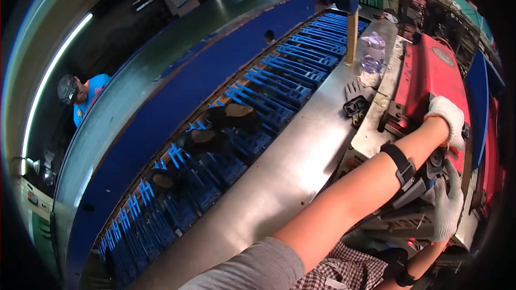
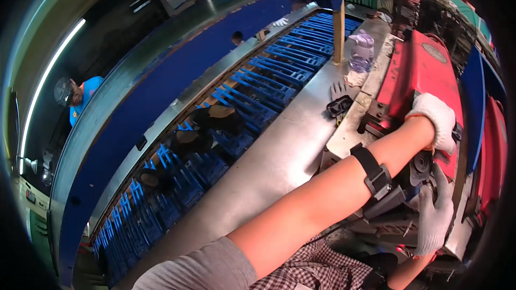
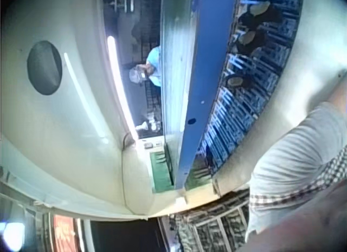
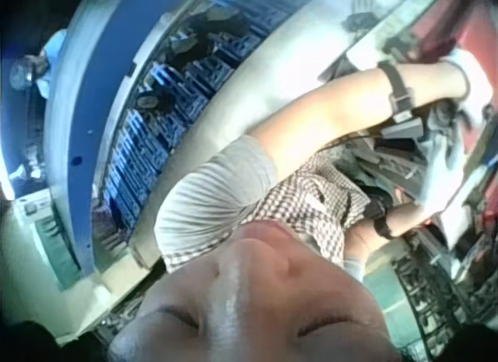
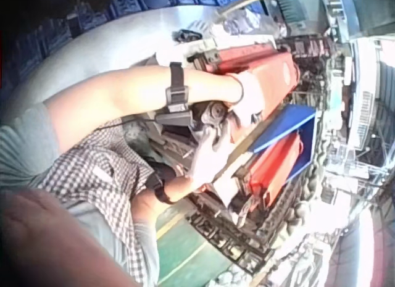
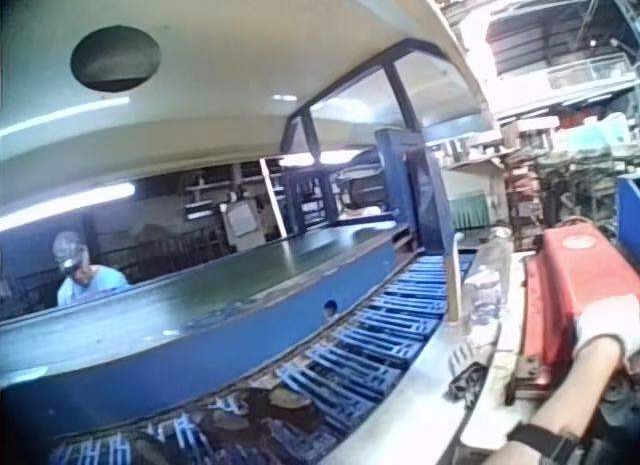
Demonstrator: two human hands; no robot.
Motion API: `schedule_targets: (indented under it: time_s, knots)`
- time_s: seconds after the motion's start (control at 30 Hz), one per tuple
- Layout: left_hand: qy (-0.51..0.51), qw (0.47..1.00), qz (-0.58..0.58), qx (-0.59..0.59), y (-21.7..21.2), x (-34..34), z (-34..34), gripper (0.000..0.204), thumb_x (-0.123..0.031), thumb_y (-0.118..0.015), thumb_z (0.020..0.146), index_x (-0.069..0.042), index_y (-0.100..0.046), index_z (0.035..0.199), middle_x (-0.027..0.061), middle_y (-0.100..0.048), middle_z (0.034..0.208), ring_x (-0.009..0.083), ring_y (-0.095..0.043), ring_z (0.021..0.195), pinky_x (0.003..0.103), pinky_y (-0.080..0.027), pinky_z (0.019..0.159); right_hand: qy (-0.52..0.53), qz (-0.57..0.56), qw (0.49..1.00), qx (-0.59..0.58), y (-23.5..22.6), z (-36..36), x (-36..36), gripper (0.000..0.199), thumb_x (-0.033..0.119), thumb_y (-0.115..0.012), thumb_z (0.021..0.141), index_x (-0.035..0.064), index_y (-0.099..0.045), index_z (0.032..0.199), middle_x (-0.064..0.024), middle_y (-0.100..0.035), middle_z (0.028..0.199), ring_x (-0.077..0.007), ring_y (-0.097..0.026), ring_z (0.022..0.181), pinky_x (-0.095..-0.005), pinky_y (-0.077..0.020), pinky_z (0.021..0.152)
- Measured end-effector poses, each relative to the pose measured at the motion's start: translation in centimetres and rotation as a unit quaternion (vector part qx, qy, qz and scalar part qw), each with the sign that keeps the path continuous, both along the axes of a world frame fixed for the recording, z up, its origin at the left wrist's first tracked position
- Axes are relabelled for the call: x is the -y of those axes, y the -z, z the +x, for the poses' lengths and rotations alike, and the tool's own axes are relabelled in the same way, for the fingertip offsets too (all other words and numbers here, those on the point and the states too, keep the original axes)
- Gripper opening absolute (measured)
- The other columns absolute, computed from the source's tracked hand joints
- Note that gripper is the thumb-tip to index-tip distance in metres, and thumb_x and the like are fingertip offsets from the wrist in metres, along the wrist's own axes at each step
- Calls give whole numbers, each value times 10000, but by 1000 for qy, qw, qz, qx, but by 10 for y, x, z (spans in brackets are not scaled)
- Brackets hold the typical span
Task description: Press shoe soles onto the shoe upper using a pneumatic press machine.
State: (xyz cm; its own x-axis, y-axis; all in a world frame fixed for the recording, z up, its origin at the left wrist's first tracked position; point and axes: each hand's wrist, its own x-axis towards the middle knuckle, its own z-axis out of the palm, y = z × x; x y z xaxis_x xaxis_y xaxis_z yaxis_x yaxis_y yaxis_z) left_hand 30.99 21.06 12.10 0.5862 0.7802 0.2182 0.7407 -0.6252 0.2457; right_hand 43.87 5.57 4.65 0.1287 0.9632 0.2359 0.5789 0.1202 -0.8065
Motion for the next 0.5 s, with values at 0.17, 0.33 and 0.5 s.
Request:
schedule_targets:
  time_s: [0.17, 0.33, 0.5]
  knots:
    - [-43, 998, -46, -5, 10, -11, -54, 507, -476, -721, 700, -128, -826, 1054, 135, -792, 1047, 282, -768, 981, 414, -597, 839, -50, 17, 997, 53, 12, -32, -22, 504, 24, -620, 944, 14, -583, 1447, -160, -712, 1192, -154, -631, 923, -312, -526, 872]
    - [-13, 1000, -16, -21, -4, 0, -11, 547, -498, -713, 718, -118, -815, 1098, 128, -793, 1055, 304, -765, 977, 453, -590, 831, -53, 92, 990, 95, 3, -6, -10, 505, 3, -567, 988, 20, -546, 1492, -130, -678, 1277, -148, -618, 992, -303, -537, 856]
    - [-20, 999, -30, 8, 8, -6, -28, 569, -513, -739, 691, -116, -817, 1091, 134, -789, 1068, 293, -765, 988, 427, -593, 857, -23, -8, 998, 60, 9, -12, -15, 506, 16, -605, 971, 26, -562, 1475, -126, -686, 1230, -161, -633, 981, -313, -533, 879]
